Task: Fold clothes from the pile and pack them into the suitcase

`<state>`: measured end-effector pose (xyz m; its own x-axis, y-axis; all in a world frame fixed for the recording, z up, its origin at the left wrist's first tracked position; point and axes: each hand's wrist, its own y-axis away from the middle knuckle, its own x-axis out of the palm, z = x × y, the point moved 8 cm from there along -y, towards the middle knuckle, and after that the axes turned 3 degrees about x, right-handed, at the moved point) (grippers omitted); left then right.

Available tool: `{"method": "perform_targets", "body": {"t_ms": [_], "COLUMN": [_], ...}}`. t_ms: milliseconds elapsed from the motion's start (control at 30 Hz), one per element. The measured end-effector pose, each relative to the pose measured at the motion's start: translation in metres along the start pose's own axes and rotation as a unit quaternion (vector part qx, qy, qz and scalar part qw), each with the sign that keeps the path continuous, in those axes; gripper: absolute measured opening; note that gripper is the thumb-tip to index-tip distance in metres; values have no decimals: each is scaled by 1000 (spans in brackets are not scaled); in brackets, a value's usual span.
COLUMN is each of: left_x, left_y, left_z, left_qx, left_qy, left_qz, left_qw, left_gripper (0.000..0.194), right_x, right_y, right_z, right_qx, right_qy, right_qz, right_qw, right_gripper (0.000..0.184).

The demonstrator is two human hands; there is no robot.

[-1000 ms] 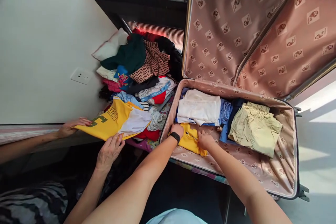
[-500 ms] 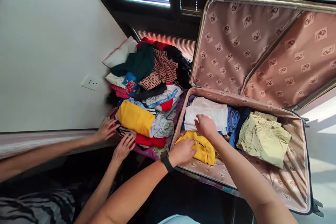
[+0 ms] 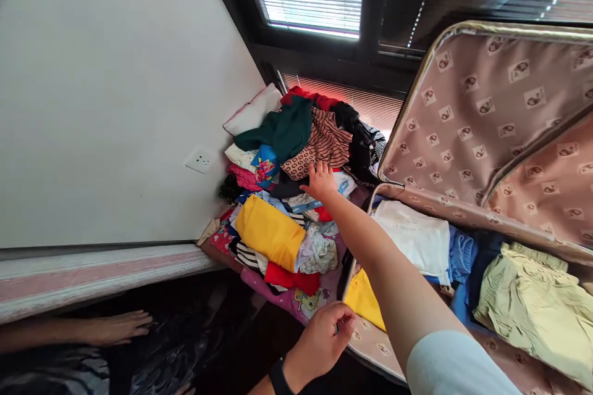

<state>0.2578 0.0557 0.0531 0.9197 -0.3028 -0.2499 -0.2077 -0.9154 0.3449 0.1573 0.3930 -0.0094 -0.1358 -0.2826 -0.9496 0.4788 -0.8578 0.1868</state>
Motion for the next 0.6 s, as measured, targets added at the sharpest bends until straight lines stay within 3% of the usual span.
{"method": "perform_targets", "body": {"t_ms": [133,300,433,500,600], "left_x": [-40,-74,-93,-97,-95], "left_y": [0,-5,-6,-5,-5], "left_z": [14,30,41,48,59], "left_qx": [-22,-36,-39,-46,-55], "left_qy": [55,95,97,96,101], "left_qz": [-57,-96,-118,-122,-122], "left_qw": [997,990,987,987,986], "left_gripper": [44,48,50,51,49], "right_x": [14,20,4,-18,-59], "right_y": [-46,-77,-109,-131,-158], "right_z": [21,29,22,18,19], "right_qx": [65,86,61,82,117], "right_qy": [4,11,-13,-45,-89], "right_qz": [39,79,127,98,-33], "right_qw": [997,993,990,991,989], "right_gripper": [125,80,77,85,85]}}
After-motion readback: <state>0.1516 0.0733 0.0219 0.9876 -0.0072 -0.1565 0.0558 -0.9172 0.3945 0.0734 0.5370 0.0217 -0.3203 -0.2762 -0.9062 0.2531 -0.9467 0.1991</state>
